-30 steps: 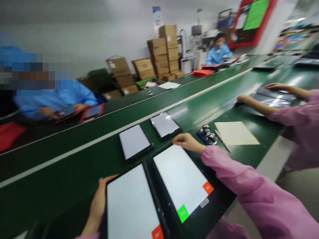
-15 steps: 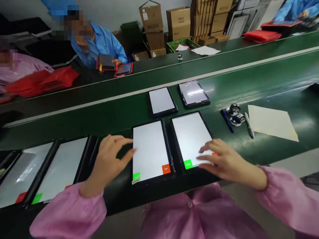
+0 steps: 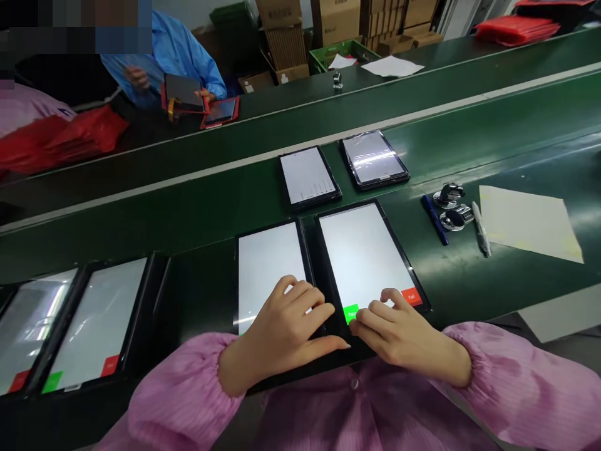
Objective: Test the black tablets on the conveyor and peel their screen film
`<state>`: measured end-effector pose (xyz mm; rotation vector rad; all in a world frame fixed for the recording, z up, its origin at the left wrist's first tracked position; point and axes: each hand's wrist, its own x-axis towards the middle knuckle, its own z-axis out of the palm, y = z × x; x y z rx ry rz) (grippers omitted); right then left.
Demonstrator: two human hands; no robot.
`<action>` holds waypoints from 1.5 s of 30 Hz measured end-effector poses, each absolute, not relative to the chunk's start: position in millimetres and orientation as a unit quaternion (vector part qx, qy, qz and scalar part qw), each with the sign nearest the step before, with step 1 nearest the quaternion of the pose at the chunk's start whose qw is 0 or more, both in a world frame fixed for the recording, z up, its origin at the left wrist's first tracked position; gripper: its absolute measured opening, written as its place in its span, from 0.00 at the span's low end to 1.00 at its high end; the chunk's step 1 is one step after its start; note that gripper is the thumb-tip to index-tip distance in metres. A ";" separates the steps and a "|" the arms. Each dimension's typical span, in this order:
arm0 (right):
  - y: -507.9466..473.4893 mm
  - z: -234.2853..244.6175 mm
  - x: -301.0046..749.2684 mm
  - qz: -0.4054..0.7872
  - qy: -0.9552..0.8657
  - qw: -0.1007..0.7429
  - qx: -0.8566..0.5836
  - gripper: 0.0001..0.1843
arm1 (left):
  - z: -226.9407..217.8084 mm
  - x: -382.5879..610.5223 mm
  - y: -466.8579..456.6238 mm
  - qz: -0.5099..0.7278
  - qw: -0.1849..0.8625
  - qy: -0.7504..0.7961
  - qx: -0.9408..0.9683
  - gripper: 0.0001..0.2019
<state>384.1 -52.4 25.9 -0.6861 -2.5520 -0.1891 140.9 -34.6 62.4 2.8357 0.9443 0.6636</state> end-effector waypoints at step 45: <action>-90.1 -10.6 455.3 0.101 -0.762 0.376 -0.518 0.38 | 67.3 173.8 124.7 0.168 0.295 0.591 0.732 0.08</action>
